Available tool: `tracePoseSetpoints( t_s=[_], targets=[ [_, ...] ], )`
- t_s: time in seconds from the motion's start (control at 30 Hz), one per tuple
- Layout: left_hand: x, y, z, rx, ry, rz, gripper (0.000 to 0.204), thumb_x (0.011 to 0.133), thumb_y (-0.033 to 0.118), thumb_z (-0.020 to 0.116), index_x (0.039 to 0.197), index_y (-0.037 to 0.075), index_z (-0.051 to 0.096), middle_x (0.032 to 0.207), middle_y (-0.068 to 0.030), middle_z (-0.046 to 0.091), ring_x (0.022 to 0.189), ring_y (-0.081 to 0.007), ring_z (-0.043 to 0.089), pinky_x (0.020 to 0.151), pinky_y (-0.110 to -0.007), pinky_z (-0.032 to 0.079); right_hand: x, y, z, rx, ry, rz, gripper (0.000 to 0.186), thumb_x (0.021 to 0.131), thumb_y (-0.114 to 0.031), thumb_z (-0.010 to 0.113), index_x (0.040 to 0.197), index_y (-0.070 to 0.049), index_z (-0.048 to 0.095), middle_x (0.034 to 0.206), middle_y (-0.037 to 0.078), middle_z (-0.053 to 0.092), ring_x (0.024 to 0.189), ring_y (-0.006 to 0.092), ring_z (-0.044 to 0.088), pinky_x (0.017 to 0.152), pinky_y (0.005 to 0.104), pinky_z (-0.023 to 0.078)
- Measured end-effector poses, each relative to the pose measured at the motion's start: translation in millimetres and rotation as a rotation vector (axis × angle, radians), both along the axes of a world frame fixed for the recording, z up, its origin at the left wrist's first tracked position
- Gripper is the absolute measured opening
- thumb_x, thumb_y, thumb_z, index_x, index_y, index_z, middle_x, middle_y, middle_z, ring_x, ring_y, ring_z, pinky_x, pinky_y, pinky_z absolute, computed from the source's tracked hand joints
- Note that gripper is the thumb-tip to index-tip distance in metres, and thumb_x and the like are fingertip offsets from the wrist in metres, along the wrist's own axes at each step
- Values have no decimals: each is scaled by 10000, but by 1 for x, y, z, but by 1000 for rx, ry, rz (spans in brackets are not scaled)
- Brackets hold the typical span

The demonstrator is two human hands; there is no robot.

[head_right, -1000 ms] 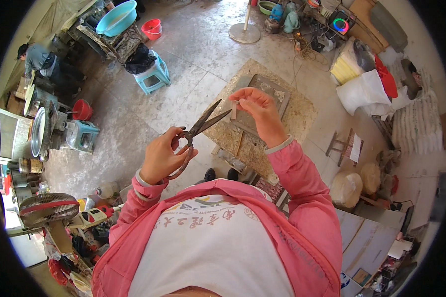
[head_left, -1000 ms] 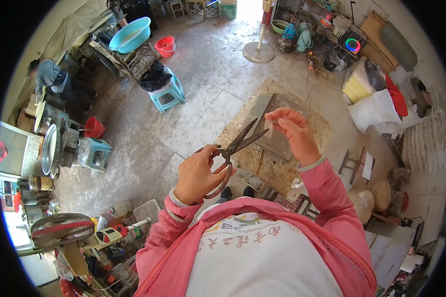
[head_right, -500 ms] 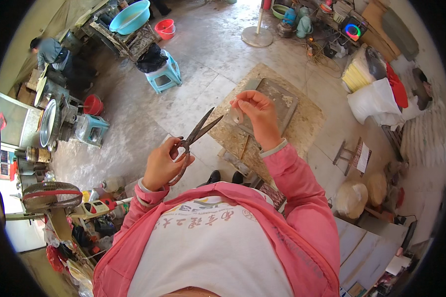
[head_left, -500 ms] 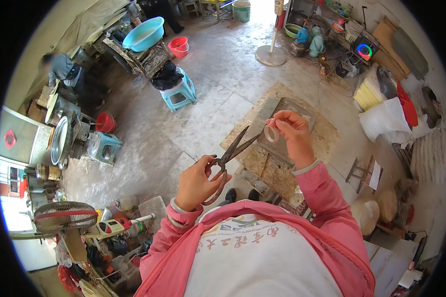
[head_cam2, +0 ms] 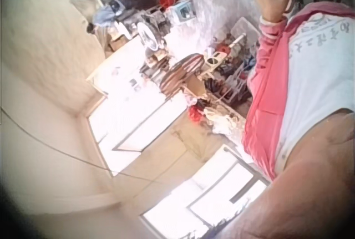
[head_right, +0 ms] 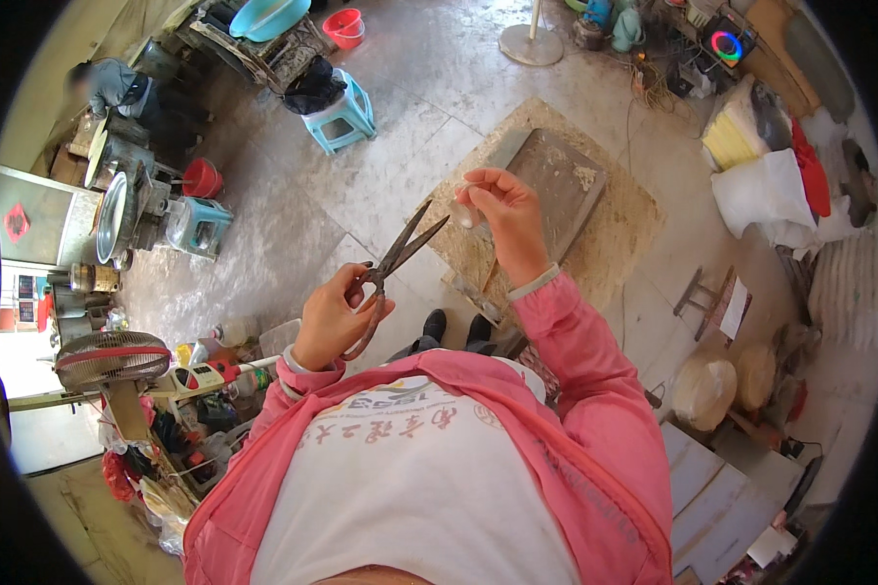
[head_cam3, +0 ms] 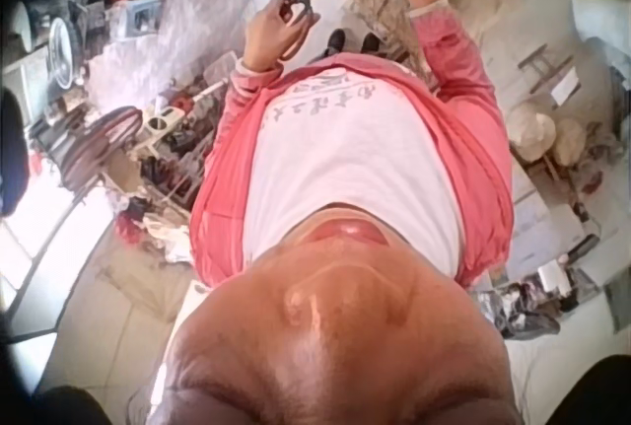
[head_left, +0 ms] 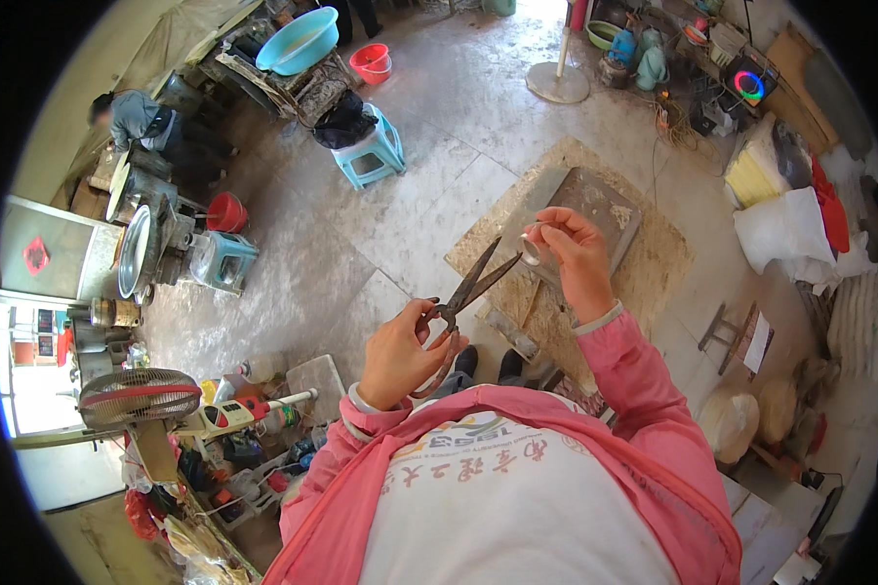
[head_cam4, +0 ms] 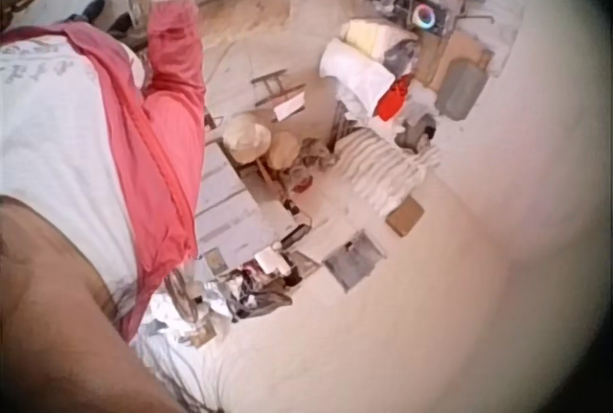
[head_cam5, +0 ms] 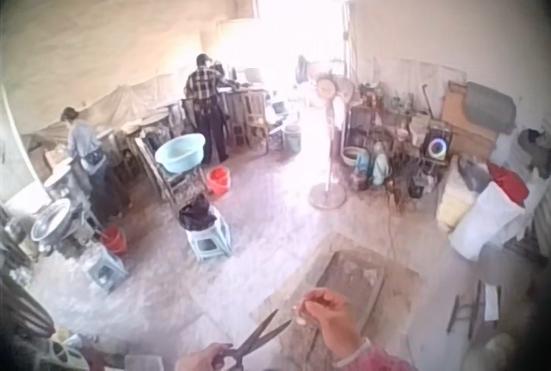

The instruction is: The person uses shears to cut a small white material into pieces. They then walk to the doorway and hand the shears and a cut piece to a person sitting outside.

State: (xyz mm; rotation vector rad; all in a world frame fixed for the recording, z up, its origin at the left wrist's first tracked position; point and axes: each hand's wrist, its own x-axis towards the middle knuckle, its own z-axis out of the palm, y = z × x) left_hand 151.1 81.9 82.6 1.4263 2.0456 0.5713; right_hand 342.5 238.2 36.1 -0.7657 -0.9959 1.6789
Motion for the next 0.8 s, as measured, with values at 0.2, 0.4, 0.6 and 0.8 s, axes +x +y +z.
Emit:
tracePoseSetpoints(
  t_s=[0.2, 0.4, 0.6, 0.8],
  targets=[
    [22, 9, -4, -70, -22, -4, 444, 678, 337, 751, 992, 79, 574, 602, 18, 420, 543, -117, 442, 509, -284, 367, 19, -3, -19, -26, 12, -45, 144, 847, 1, 514, 963, 9, 598, 837, 72, 641, 790, 118, 605, 705, 231, 473],
    [35, 21, -2, -72, 25, -56, 466, 668, 365, 757, 989, 79, 576, 590, 22, 408, 531, -109, 428, 495, -281, 350, 34, -11, -11, -69, -22, -21, 143, 858, -12, 510, 977, -5, 589, 857, 66, 639, 807, 111, 606, 638, 213, 466],
    [46, 32, -1, -39, 79, -111, 474, 681, 405, 731, 984, 71, 585, 571, -4, 434, 511, -140, 440, 492, -303, 338, 44, -12, -12, -19, -96, -1, 153, 869, -32, 506, 1003, -19, 580, 876, 55, 639, 813, 92, 601, 595, 201, 459],
    [52, 39, 2, -57, 100, -139, 473, 691, 416, 721, 974, 60, 589, 537, -4, 417, 497, -144, 434, 492, -304, 326, 52, -11, -14, 7, -125, 56, 183, 867, -53, 500, 1026, -50, 588, 926, 42, 640, 856, 81, 589, 630, 206, 471]
  ],
)
